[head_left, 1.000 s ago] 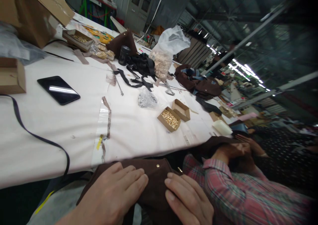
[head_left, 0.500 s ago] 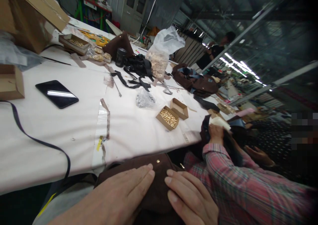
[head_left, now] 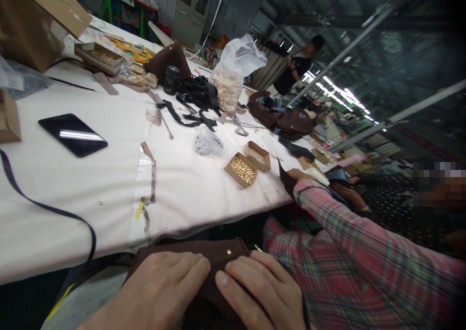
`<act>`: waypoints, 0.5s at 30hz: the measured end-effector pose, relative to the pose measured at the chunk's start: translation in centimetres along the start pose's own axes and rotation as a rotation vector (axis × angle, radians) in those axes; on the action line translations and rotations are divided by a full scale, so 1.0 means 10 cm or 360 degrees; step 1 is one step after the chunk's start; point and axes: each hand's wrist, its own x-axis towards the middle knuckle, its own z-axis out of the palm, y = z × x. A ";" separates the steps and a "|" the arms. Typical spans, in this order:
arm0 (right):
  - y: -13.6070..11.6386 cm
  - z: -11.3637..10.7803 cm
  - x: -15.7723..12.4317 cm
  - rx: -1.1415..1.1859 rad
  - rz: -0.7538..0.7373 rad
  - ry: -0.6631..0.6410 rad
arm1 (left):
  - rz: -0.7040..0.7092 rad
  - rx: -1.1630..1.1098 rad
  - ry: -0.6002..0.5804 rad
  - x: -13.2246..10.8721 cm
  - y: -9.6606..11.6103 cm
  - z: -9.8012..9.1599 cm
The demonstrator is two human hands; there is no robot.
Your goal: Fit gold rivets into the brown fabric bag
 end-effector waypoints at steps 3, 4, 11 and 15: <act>0.03 0.04 0.00 0.0028 -0.0016 -0.0001 | -0.0045 -0.0006 0.0112 0.02 0.01 0.05; 0.03 0.04 0.00 0.0027 0.0001 -0.0013 | -0.0056 -0.0013 0.0149 0.01 0.01 0.07; -0.06 0.09 -0.07 -0.0016 0.0215 0.0043 | -0.0008 -0.0017 0.0114 -0.12 -0.08 0.22; -0.12 0.18 -0.15 -0.0076 0.0355 0.0251 | 0.0016 -0.0026 0.0090 -0.13 -0.09 0.29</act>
